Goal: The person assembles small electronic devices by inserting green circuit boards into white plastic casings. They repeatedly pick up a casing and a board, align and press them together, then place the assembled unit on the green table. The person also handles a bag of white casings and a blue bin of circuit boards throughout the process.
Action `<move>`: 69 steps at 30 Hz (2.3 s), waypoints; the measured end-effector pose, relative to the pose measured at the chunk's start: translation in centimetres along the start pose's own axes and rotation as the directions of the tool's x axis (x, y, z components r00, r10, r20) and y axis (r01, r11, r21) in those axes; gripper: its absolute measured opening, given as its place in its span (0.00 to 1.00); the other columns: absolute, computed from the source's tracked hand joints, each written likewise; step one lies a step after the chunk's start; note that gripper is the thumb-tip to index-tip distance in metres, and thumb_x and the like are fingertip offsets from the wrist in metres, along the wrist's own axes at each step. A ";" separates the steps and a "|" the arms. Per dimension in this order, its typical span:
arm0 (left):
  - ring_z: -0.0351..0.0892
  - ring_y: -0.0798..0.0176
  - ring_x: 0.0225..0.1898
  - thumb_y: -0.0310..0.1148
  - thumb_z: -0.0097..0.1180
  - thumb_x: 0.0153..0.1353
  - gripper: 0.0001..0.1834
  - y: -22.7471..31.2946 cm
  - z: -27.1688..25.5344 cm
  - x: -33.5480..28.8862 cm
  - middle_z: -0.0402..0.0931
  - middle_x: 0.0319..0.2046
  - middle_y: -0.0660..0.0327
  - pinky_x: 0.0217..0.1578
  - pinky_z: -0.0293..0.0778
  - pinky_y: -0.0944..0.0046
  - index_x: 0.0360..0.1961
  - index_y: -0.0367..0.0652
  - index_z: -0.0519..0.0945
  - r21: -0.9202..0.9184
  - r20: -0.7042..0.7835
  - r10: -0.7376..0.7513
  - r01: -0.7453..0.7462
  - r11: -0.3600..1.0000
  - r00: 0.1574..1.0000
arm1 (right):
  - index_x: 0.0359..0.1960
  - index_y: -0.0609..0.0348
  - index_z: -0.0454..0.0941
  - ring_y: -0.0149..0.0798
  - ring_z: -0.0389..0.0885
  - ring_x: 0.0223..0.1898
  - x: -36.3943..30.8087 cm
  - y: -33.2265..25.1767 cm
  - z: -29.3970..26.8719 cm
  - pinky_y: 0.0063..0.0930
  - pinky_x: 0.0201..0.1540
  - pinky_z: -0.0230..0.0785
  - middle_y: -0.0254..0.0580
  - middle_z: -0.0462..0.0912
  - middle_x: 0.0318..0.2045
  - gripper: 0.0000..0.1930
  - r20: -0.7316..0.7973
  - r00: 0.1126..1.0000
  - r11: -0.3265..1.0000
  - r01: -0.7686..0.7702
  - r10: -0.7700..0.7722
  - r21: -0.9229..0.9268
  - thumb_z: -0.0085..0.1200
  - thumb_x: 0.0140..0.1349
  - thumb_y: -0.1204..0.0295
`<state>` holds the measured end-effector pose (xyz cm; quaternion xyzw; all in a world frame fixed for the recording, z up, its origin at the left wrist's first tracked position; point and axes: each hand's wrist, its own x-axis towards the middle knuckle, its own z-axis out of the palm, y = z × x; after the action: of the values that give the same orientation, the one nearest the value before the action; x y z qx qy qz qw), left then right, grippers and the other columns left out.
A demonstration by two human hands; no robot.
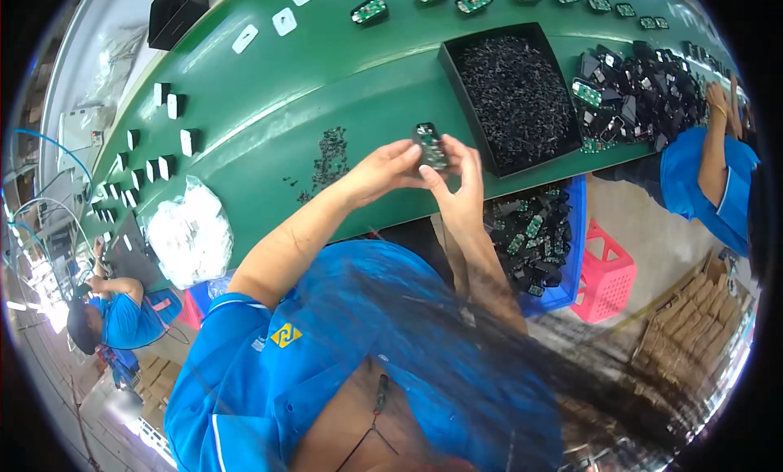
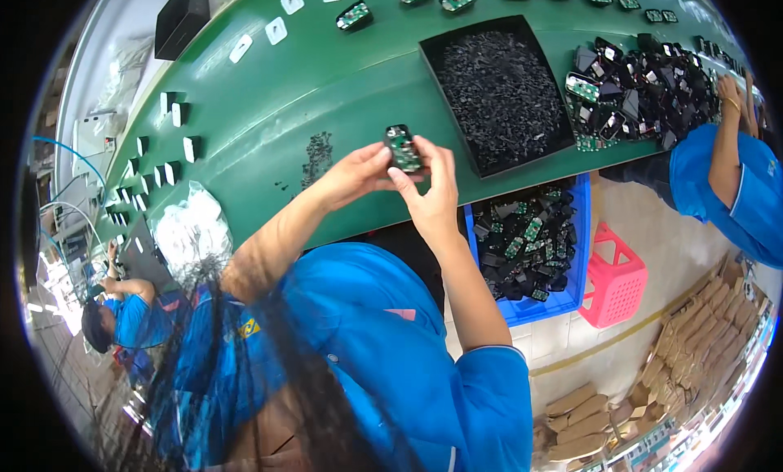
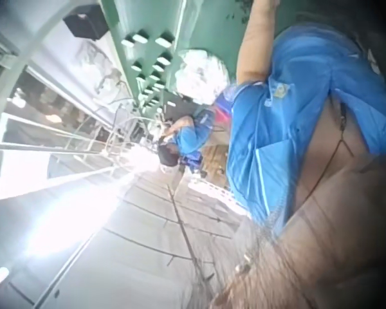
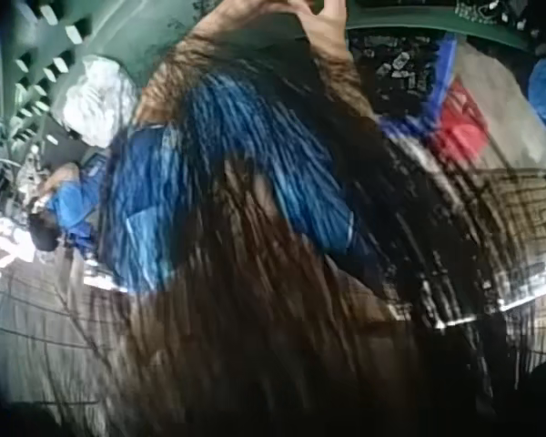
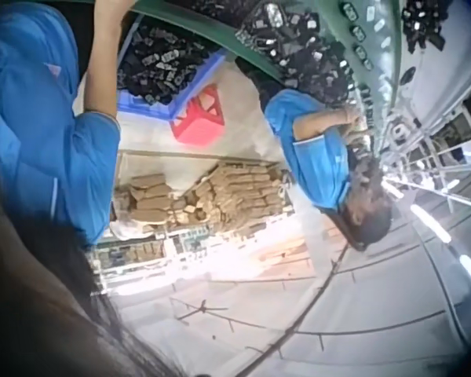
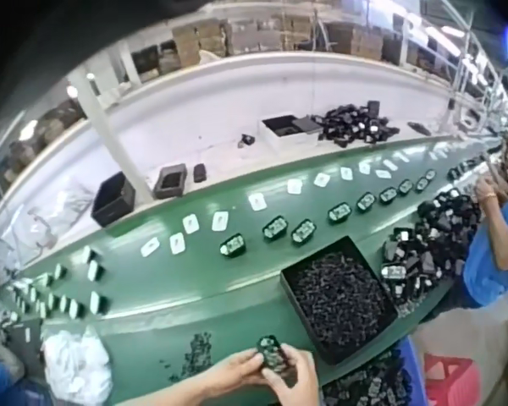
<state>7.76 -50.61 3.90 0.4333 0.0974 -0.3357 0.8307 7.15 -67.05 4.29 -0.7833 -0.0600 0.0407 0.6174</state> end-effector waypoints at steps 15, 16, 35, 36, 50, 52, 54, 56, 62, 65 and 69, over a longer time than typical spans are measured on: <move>0.79 0.63 0.23 0.39 0.52 0.65 0.22 0.2 -0.1 8.6 0.76 0.36 0.52 0.29 0.77 0.67 0.50 0.29 0.68 0.582 -0.433 0.097 0.196 0.789 0.896 | 0.48 0.64 0.71 0.50 0.73 0.42 -14.3 17.3 -12.1 0.40 0.46 0.67 0.52 0.72 0.42 0.19 -0.779 0.584 0.641 -0.692 0.226 -0.332 0.57 0.57 0.67; 0.78 0.63 0.21 0.40 0.53 0.64 0.23 0.1 -0.3 8.7 0.76 0.35 0.53 0.27 0.75 0.67 0.49 0.30 0.69 0.666 -0.431 0.138 0.211 0.716 0.892 | 0.52 0.62 0.68 0.55 0.72 0.47 -15.5 20.3 -13.9 0.45 0.51 0.65 0.55 0.71 0.45 0.25 -0.802 0.585 0.508 -0.731 0.124 -0.455 0.59 0.56 0.62; 0.75 0.66 0.30 0.22 0.49 0.63 0.11 -6.7 6.1 0.3 0.71 0.39 0.56 0.30 0.74 0.68 0.47 0.37 0.73 0.888 -0.012 0.332 -0.142 0.437 0.943 | 0.65 0.33 0.57 0.67 0.62 0.59 -9.8 29.2 -21.5 0.53 0.59 0.61 0.64 0.61 0.60 0.47 -0.624 0.212 0.210 -0.975 0.752 -0.079 0.65 0.40 0.45; 0.77 0.64 0.30 0.23 0.50 0.63 0.09 -7.6 7.4 0.3 0.72 0.39 0.55 0.30 0.76 0.66 0.45 0.37 0.75 0.886 0.053 0.270 -0.170 0.431 0.961 | 0.65 0.34 0.57 0.66 0.62 0.59 -9.1 28.8 -21.4 0.53 0.60 0.60 0.63 0.61 0.60 0.48 -0.619 0.207 0.196 -0.977 0.758 -0.086 0.66 0.39 0.45; 0.63 0.52 0.62 0.49 0.50 0.65 0.39 -26.5 12.1 20.1 0.62 0.62 0.56 0.52 0.71 0.45 0.70 0.53 0.45 0.424 -0.217 -0.495 0.538 0.728 0.841 | 0.67 0.41 0.61 0.40 0.73 0.56 -11.3 28.2 -24.5 0.30 0.58 0.62 0.46 0.75 0.55 0.46 -0.187 0.474 0.503 -0.848 0.860 0.164 0.70 0.43 0.57; 0.57 0.50 0.65 0.51 0.49 0.65 0.42 -27.7 13.0 21.1 0.58 0.65 0.56 0.53 0.68 0.39 0.71 0.57 0.40 0.395 -0.216 -0.543 0.581 0.712 0.812 | 0.66 0.43 0.61 0.37 0.74 0.53 -11.0 27.1 -24.7 0.27 0.55 0.64 0.45 0.76 0.53 0.44 -0.079 0.490 0.493 -0.831 0.868 0.258 0.69 0.45 0.61; 0.53 0.49 0.67 0.53 0.49 0.65 0.43 -28.8 13.7 21.7 0.55 0.67 0.56 0.54 0.66 0.35 0.71 0.59 0.38 0.374 -0.205 -0.567 0.599 0.708 0.798 | 0.66 0.45 0.61 0.35 0.75 0.50 -12.0 28.6 -23.9 0.26 0.54 0.64 0.42 0.79 0.48 0.41 -0.136 0.574 0.589 -0.800 0.807 0.114 0.67 0.49 0.62; 0.54 0.48 0.67 0.58 0.49 0.62 0.45 -29.6 14.4 21.7 0.53 0.68 0.57 0.54 0.65 0.34 0.71 0.60 0.38 0.362 -0.192 -0.568 0.596 0.717 0.800 | 0.65 0.47 0.64 0.37 0.73 0.52 -12.4 30.5 -23.2 0.28 0.55 0.64 0.44 0.76 0.51 0.38 -0.272 0.567 0.567 -0.819 0.778 -0.085 0.65 0.50 0.60; 0.57 0.44 0.64 0.65 0.51 0.57 0.51 -28.9 15.1 21.0 0.53 0.65 0.57 0.53 0.67 0.38 0.71 0.57 0.38 0.087 -0.202 -0.558 0.582 0.809 0.805 | 0.61 0.50 0.70 0.42 0.70 0.58 -10.9 28.3 -22.9 0.32 0.58 0.62 0.48 0.67 0.59 0.34 -0.160 0.582 0.603 -0.756 0.797 0.253 0.64 0.51 0.57; 0.63 0.45 0.59 0.67 0.50 0.56 0.52 -29.0 14.7 21.0 0.54 0.64 0.55 0.51 0.69 0.40 0.70 0.54 0.39 0.096 -0.159 -0.550 0.568 0.818 0.820 | 0.61 0.50 0.70 0.39 0.71 0.56 -11.4 27.0 -22.5 0.30 0.57 0.63 0.46 0.68 0.58 0.33 -0.180 0.560 0.587 -0.747 0.809 0.312 0.64 0.52 0.59; 0.64 0.49 0.58 0.67 0.49 0.56 0.48 -27.8 15.9 19.8 0.58 0.60 0.52 0.50 0.70 0.43 0.66 0.48 0.48 0.153 -0.101 -0.502 0.512 0.845 0.859 | 0.60 0.52 0.70 0.35 0.73 0.52 -11.8 23.3 -22.2 0.28 0.56 0.64 0.42 0.74 0.52 0.29 -0.219 0.644 0.667 -0.619 0.733 0.415 0.61 0.55 0.65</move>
<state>2.86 -83.57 -13.61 0.4726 0.2025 -0.5376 0.6683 -0.48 -95.51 -13.25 -0.6360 0.3646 0.1324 0.6671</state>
